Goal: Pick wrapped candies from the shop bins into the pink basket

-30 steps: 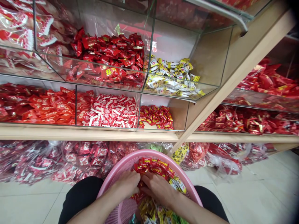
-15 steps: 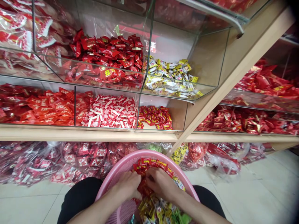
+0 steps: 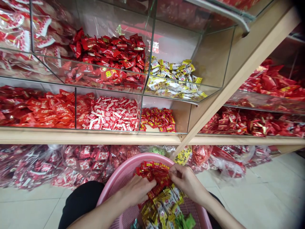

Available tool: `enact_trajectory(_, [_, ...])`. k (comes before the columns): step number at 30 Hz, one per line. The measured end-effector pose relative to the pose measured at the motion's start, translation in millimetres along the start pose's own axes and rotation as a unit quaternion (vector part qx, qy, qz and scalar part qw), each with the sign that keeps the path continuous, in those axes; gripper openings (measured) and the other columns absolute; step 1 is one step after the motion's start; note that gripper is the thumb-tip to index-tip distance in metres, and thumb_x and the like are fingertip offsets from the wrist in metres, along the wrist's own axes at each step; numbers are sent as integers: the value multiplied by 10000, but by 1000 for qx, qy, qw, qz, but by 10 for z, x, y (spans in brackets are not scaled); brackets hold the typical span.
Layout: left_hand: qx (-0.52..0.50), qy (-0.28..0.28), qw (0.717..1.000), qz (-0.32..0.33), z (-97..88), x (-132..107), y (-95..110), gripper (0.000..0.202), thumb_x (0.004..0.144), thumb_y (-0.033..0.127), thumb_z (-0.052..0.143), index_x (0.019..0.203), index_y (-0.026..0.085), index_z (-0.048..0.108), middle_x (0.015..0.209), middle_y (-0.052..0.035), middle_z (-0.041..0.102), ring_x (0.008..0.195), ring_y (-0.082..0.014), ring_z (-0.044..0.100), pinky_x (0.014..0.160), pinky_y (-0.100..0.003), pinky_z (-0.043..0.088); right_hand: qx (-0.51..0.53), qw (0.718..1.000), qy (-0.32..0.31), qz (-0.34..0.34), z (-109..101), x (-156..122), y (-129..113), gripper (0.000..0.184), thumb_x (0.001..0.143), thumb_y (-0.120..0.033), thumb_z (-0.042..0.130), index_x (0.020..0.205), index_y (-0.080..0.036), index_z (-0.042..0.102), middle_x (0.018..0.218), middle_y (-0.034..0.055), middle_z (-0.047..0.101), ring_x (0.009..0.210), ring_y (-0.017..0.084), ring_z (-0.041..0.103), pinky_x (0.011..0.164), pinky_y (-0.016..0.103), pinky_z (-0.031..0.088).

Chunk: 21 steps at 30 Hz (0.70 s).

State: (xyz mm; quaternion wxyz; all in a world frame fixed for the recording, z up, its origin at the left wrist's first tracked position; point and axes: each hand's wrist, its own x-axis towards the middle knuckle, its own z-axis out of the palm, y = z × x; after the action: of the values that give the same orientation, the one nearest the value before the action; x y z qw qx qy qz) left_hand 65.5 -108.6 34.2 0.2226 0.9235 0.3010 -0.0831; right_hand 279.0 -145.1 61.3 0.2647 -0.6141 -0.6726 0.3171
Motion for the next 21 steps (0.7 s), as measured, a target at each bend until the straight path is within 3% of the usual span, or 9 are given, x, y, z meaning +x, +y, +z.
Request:
enact_trajectory(9, [57, -35, 998, -11, -90, 29, 100, 352, 721, 93, 482, 1044, 222, 540, 865, -38, 632, 782, -215, 590, 667, -296, 436, 51, 998, 2, 22, -6, -81, 55, 184, 811, -300, 458, 680, -178, 498, 548, -51, 390, 517, 98, 350, 489, 215, 279])
enact_trajectory(17, [74, -8, 997, -8, -39, 13, 16, 287, 768, 216, 517, 1054, 193, 525, 918, -56, 619, 815, -222, 579, 715, -321, 452, 73, 997, 14, 35, 46, -85, -31, 224, 808, -361, 461, 673, -183, 484, 557, -43, 388, 515, 101, 341, 485, 220, 270])
enact_trajectory(21, [82, -17, 996, -27, 12, 16, -21, 347, 776, 261, 533, 1101, 143, 506, 928, -79, 622, 811, -238, 578, 717, -351, 466, 88, 995, 6, 42, 92, -95, -56, 227, 806, -372, 460, 678, -187, 482, 549, -47, 379, 506, 100, 325, 480, 222, 257])
